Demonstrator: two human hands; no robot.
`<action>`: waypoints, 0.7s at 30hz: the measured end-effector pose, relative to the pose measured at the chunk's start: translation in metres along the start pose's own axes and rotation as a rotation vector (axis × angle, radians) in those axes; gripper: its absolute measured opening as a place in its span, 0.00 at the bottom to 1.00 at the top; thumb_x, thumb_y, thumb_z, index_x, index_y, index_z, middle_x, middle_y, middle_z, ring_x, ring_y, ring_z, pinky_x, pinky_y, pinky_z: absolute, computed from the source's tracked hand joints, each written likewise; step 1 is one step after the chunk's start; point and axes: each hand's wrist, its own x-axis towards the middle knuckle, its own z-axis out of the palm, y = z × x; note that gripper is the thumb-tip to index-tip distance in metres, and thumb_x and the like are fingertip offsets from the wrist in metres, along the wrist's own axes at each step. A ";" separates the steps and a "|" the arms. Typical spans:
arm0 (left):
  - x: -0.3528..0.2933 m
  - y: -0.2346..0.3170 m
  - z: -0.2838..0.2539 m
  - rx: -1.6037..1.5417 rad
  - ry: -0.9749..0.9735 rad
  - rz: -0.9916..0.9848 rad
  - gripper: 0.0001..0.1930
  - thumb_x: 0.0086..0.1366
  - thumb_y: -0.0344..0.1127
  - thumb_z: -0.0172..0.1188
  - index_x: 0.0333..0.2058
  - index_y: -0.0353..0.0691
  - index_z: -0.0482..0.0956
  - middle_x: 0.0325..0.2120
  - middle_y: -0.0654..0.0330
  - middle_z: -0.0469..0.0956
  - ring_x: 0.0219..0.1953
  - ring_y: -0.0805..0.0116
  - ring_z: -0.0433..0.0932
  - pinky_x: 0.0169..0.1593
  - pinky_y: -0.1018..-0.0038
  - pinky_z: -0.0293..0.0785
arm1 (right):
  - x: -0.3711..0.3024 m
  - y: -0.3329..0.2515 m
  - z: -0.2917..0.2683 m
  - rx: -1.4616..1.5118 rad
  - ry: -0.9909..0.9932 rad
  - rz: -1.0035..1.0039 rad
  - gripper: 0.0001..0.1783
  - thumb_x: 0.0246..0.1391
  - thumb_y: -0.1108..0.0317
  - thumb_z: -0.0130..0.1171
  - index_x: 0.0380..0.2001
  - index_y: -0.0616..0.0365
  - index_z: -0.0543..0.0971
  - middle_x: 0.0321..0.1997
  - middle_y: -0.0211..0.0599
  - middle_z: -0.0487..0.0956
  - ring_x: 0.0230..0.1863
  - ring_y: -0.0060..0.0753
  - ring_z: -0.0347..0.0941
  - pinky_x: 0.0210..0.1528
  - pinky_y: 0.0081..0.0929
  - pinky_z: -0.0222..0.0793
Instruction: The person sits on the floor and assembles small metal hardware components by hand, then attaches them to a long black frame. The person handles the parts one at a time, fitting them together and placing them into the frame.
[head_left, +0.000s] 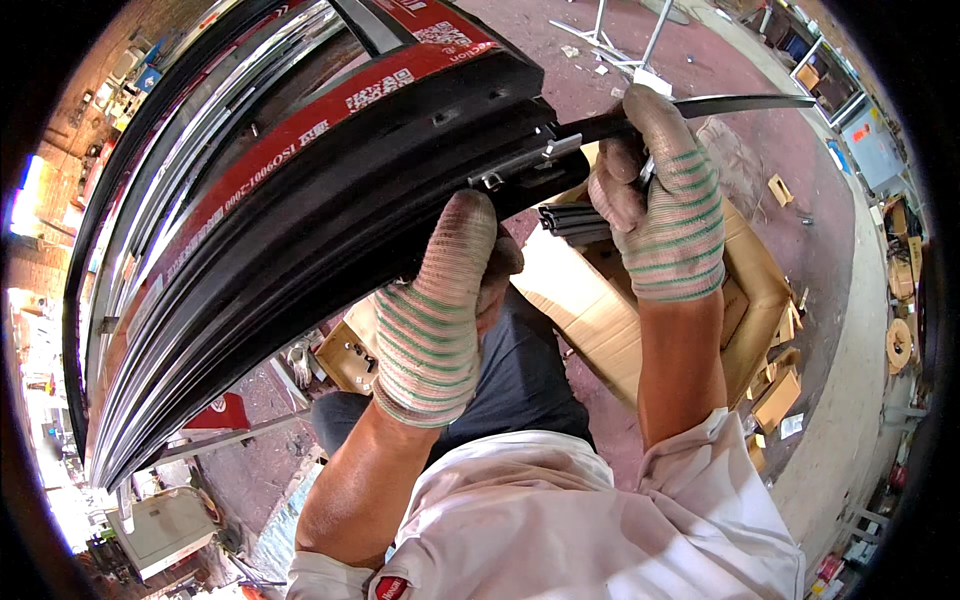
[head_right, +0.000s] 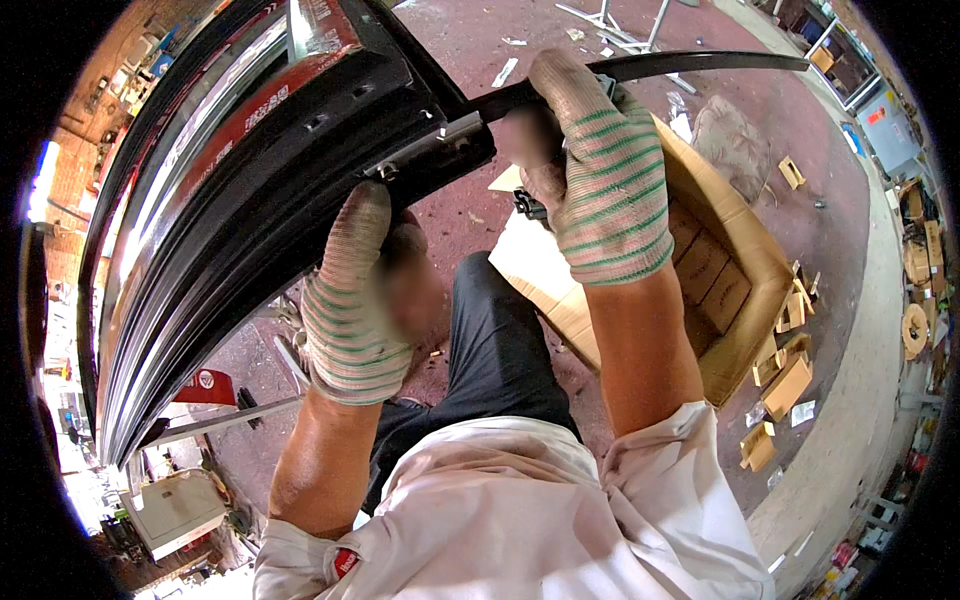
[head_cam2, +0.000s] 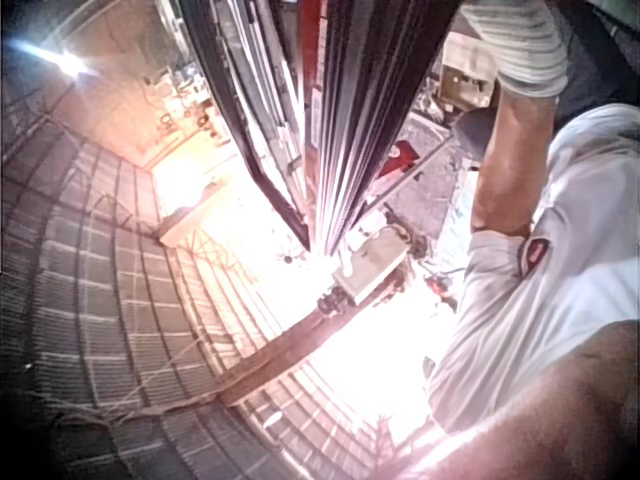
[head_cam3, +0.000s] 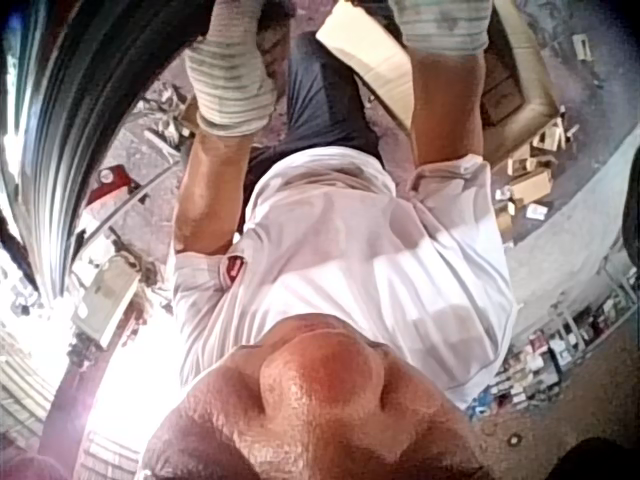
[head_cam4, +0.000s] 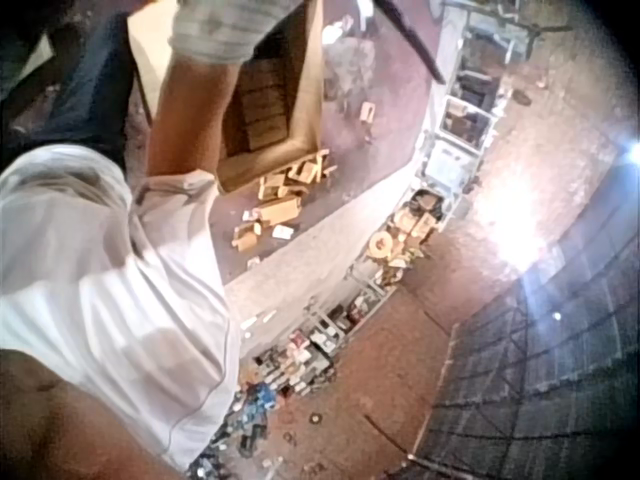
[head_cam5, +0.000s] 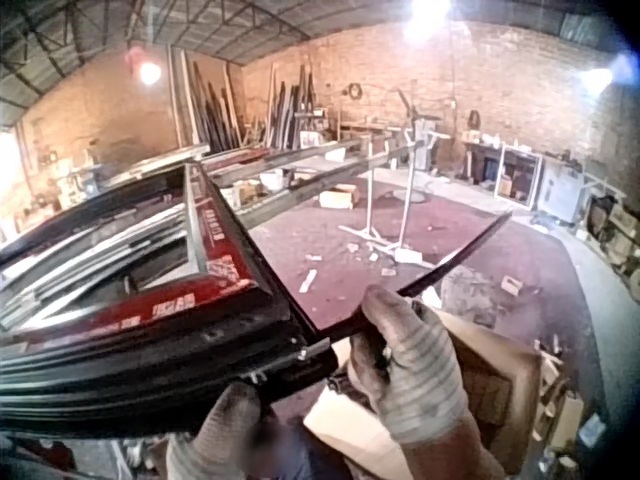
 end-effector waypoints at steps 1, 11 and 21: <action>0.001 0.002 0.003 0.023 0.018 -0.028 0.11 0.72 0.44 0.58 0.39 0.44 0.82 0.20 0.67 0.74 0.18 0.76 0.70 0.20 0.77 0.64 | 0.000 0.000 -0.001 -0.019 -0.003 -0.017 0.09 0.56 0.66 0.65 0.37 0.55 0.76 0.25 0.30 0.74 0.17 0.21 0.62 0.21 0.19 0.58; 0.006 -0.002 -0.009 0.032 -0.114 -0.062 0.16 0.74 0.49 0.55 0.34 0.45 0.82 0.16 0.67 0.71 0.17 0.76 0.70 0.19 0.76 0.63 | 0.003 -0.001 -0.002 -0.196 -0.043 -0.115 0.12 0.53 0.70 0.67 0.39 0.56 0.76 0.27 0.35 0.75 0.21 0.29 0.67 0.25 0.24 0.63; 0.004 0.000 0.007 0.107 0.061 0.003 0.19 0.69 0.54 0.61 0.31 0.43 0.79 0.15 0.67 0.70 0.13 0.76 0.66 0.17 0.78 0.58 | 0.002 0.001 -0.005 -0.421 -0.065 -0.262 0.16 0.49 0.73 0.68 0.42 0.56 0.76 0.29 0.40 0.77 0.25 0.38 0.72 0.29 0.30 0.68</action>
